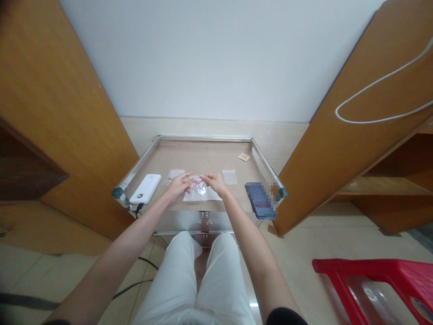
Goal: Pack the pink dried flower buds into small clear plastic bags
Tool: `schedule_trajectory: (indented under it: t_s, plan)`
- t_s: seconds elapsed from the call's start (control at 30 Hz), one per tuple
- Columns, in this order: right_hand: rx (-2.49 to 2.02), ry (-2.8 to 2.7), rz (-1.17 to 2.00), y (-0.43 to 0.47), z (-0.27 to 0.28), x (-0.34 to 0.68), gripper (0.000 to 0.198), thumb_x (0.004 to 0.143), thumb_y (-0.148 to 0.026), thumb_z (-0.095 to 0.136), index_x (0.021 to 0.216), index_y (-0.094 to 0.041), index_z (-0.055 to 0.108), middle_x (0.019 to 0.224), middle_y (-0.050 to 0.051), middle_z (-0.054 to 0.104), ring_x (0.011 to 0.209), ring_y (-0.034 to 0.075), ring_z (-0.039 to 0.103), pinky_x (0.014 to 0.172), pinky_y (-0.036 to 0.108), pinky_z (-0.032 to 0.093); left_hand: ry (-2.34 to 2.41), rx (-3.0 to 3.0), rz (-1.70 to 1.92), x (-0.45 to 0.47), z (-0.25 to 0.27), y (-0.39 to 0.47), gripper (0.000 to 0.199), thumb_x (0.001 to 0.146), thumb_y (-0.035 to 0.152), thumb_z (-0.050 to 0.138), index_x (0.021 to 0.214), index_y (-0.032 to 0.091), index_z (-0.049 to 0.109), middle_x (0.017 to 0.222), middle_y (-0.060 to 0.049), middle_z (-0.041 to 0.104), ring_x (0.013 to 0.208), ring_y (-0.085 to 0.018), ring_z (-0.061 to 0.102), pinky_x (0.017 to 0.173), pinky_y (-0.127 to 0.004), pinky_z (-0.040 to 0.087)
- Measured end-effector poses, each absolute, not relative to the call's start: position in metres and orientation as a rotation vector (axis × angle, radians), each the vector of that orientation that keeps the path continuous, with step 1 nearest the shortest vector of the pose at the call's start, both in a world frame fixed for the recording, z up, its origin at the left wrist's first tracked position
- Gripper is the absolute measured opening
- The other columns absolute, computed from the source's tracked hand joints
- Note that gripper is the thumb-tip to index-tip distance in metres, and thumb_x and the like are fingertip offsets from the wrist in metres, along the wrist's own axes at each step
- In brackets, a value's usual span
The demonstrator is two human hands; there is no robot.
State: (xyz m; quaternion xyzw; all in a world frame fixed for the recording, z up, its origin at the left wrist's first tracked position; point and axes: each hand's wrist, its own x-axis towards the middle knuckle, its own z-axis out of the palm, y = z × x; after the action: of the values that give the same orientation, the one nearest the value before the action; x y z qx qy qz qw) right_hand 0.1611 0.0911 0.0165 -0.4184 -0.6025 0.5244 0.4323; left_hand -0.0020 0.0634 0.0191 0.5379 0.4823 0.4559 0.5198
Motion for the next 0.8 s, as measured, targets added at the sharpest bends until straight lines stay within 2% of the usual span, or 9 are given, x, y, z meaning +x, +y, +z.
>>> schedule_trajectory:
  t_s: [0.07, 0.13, 0.27, 0.33, 0.43, 0.53, 0.7, 0.8]
  plan:
    - [-1.035, -1.450, 1.253, 0.093, 0.017, 0.163, 0.032, 0.060, -0.044, 0.061, 0.064, -0.013, 0.064, 0.053, 0.000, 0.058, 0.045, 0.007, 0.045, 0.047, 0.021, 0.035, 1.124, 1.261, 0.993, 0.000, 0.020, 0.058, 0.044, 0.062, 0.032, 0.064, 0.099, 0.012, 0.054, 0.077, -0.008, 0.067, 0.054, -0.012, 0.060, 0.040, -0.018, 0.040]
    - [-1.032, -1.408, 1.226, 0.094, 0.018, 0.164, 0.034, 0.061, -0.045, 0.060, 0.070, -0.013, 0.064, 0.055, 0.001, 0.059, 0.045, 0.007, 0.046, 0.047, 0.021, 0.037, 1.108, 1.252, 0.910, 0.002, 0.020, 0.054, 0.036, 0.062, 0.034, 0.064, 0.088, 0.012, 0.056, 0.076, -0.009, 0.066, 0.053, -0.013, 0.061, 0.039, -0.018, 0.040]
    - [-1.007, -1.321, 1.190, 0.085, 0.020, 0.164, 0.049, 0.062, -0.044, 0.060, 0.104, -0.018, 0.056, 0.072, 0.002, 0.063, 0.051, 0.010, 0.055, 0.049, 0.022, 0.043, 1.151, 1.174, 1.015, 0.006, 0.018, 0.050, 0.028, 0.064, 0.034, 0.062, 0.078, 0.012, 0.053, 0.070, -0.008, 0.066, 0.048, -0.012, 0.060, 0.038, -0.017, 0.040]
    - [-0.976, -1.324, 1.163, 0.078, 0.018, 0.164, 0.054, 0.062, -0.043, 0.061, 0.112, -0.022, 0.051, 0.084, 0.004, 0.064, 0.057, 0.011, 0.059, 0.051, 0.023, 0.045, 1.187, 1.127, 1.106, 0.008, 0.016, 0.050, 0.027, 0.064, 0.033, 0.062, 0.078, 0.012, 0.052, 0.065, -0.006, 0.065, 0.045, -0.011, 0.059, 0.037, -0.016, 0.040]
    - [-0.982, -1.393, 1.165, 0.067, 0.013, 0.164, 0.041, 0.063, -0.042, 0.060, 0.099, -0.021, 0.060, 0.093, 0.006, 0.064, 0.062, 0.013, 0.059, 0.056, 0.026, 0.047, 1.201, 1.090, 1.173, 0.010, 0.015, 0.050, 0.026, 0.064, 0.031, 0.062, 0.078, 0.013, 0.049, 0.060, -0.003, 0.063, 0.043, -0.012, 0.058, 0.037, -0.017, 0.041]
    - [-1.028, -1.418, 1.165, 0.062, 0.005, 0.163, 0.033, 0.064, -0.042, 0.059, 0.086, -0.018, 0.065, 0.090, 0.007, 0.065, 0.067, 0.015, 0.059, 0.059, 0.028, 0.047, 1.181, 1.080, 1.152, 0.014, 0.014, 0.049, 0.027, 0.065, 0.032, 0.060, 0.081, 0.015, 0.046, 0.060, -0.001, 0.062, 0.042, -0.013, 0.058, 0.037, -0.019, 0.042]
    - [-1.073, -1.307, 1.096, 0.070, -0.005, 0.167, 0.032, 0.064, -0.041, 0.058, 0.083, -0.016, 0.065, 0.086, 0.008, 0.066, 0.074, 0.018, 0.060, 0.067, 0.031, 0.045, 1.189, 1.057, 1.112, 0.019, 0.012, 0.047, 0.031, 0.069, 0.033, 0.055, 0.093, 0.016, 0.044, 0.065, -0.002, 0.063, 0.041, -0.011, 0.057, 0.038, -0.019, 0.042]
    - [-1.131, -1.221, 0.946, 0.087, -0.009, 0.184, 0.032, 0.063, -0.041, 0.059, 0.080, -0.015, 0.063, 0.085, 0.008, 0.065, 0.078, 0.019, 0.058, 0.071, 0.031, 0.043, 1.216, 1.062, 1.203, 0.015, 0.008, 0.046, 0.035, 0.068, 0.037, 0.054, 0.094, 0.016, 0.043, 0.067, -0.002, 0.062, 0.041, -0.009, 0.056, 0.036, -0.016, 0.038]
